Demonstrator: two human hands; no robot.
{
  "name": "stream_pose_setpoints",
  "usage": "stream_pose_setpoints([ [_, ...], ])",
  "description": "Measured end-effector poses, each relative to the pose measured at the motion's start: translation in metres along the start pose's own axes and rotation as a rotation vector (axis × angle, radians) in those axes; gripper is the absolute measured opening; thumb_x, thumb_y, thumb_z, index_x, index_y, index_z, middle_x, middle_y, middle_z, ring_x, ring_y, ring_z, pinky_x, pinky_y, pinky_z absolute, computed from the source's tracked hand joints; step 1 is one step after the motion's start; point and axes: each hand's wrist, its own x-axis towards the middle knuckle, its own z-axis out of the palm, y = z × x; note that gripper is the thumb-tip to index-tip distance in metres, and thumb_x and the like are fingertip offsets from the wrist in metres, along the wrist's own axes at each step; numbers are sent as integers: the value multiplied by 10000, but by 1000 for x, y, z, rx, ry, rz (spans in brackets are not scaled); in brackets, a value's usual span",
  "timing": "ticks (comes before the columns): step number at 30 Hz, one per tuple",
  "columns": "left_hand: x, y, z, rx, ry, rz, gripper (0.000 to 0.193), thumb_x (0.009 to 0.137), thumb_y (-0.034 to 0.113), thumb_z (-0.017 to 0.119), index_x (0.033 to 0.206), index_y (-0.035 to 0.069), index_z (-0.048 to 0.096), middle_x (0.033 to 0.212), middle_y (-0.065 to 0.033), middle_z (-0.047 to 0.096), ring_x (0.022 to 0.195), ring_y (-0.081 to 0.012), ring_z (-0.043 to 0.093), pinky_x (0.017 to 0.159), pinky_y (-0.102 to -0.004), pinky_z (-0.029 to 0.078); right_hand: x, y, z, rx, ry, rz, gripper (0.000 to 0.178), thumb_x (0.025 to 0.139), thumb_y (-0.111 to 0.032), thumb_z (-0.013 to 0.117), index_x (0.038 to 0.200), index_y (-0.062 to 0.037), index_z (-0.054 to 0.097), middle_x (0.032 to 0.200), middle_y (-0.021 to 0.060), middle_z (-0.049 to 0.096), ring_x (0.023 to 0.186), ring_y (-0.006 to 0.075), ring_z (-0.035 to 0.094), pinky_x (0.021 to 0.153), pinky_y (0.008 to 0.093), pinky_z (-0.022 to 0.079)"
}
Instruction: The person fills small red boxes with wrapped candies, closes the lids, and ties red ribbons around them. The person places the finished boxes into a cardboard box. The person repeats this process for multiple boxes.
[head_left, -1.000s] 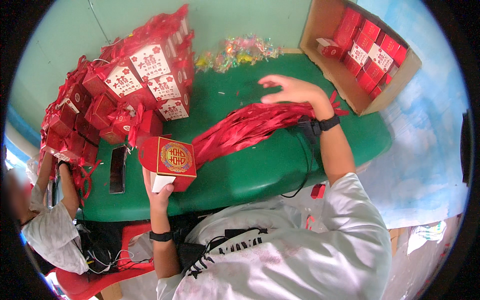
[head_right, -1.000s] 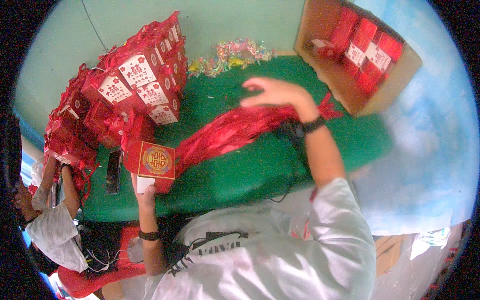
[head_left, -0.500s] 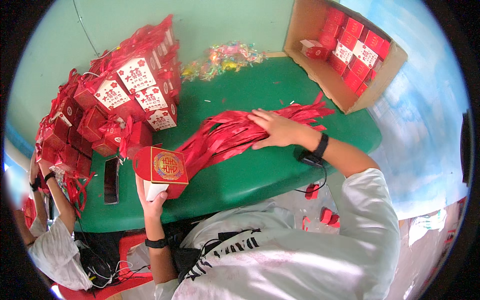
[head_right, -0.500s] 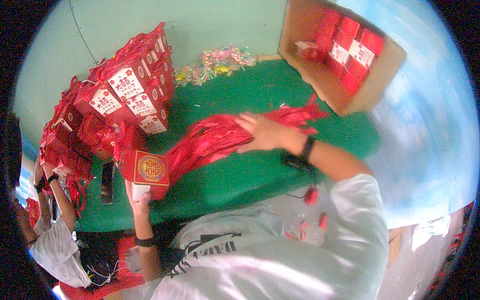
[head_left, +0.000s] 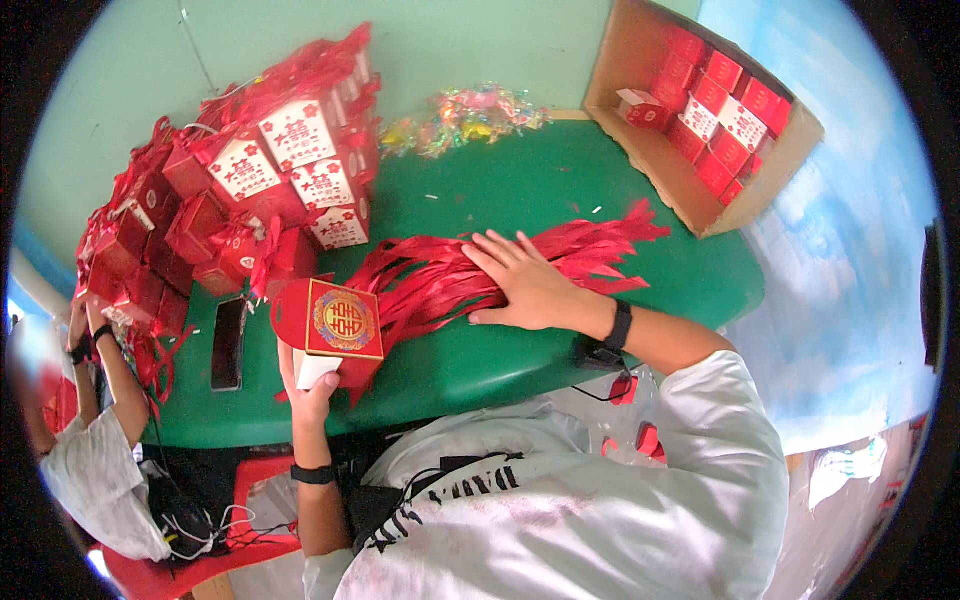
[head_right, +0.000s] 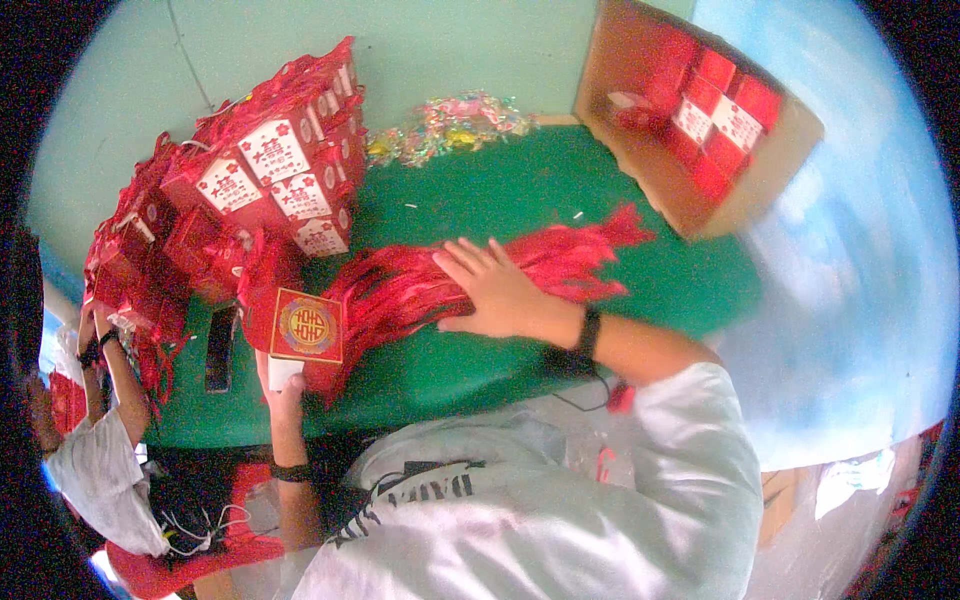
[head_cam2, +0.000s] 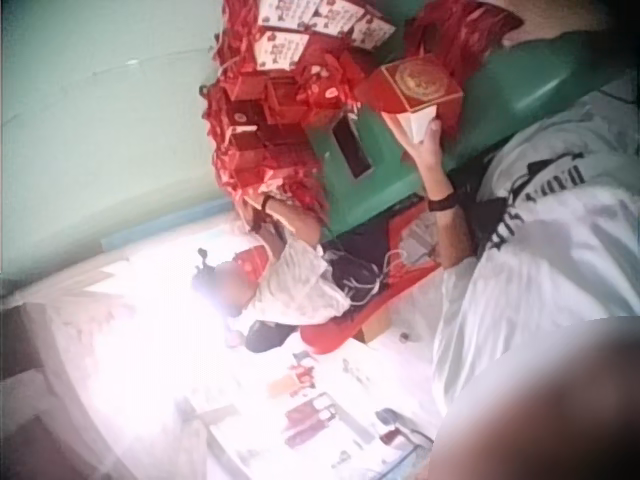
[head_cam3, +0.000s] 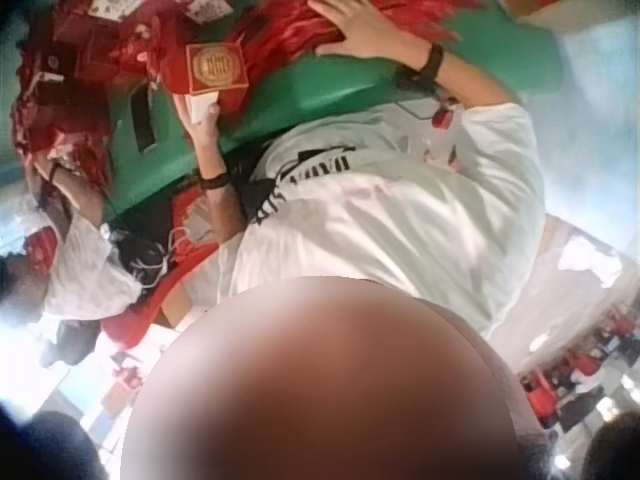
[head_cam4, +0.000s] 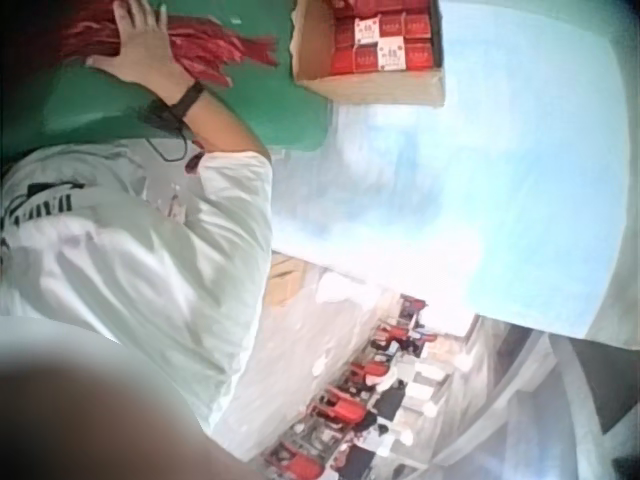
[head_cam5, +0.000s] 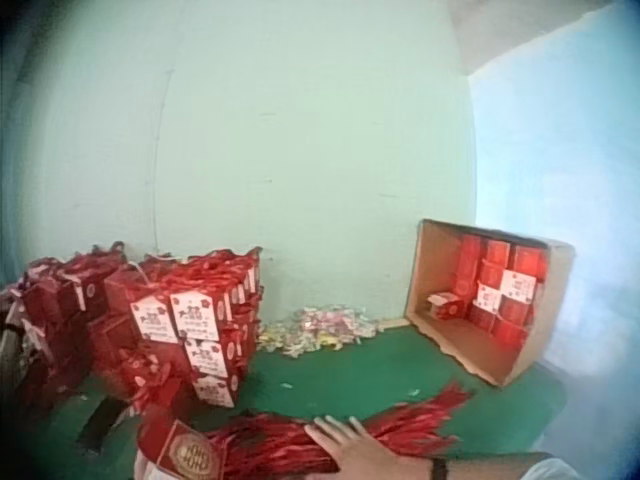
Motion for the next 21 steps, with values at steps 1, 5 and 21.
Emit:
stream_pose_setpoints([
  [1, -2, -2, -6, 15, 21, 18, 1269, 726, 463, 978, 1654, -29, 267, 1505, -139, 553, 1341, -243, 575, 1109, -400, 477, -2, -2, -11, -17, 3, -34, 1107, 881, -728, 697, 1667, -54, 305, 1705, 260, 318, 1589, 451, 288, 1280, 659, 224],
  [5, -4, 9, -42, 41, 53, 95, 1267, 737, 497, 960, 1659, -18, 260, 1522, -131, 537, 1332, -239, 575, 1105, -399, 475, 11, 1, -37, -12, -43, -181, 1267, 710, -657, 879, 1682, -96, 292, 1715, 268, 288, 1590, 468, 280, 1280, 675, 207],
  [21, -42, 41, -111, 135, 289, 154, 1210, 754, 517, 927, 1637, -30, 306, 1534, -162, 524, 1387, -275, 542, 1148, -440, 443, 140, -44, 31, 4, -194, -336, 704, 818, -405, 786, 1367, 3, 621, 1339, 237, 645, 1251, 402, 640, 1028, 535, 556],
])
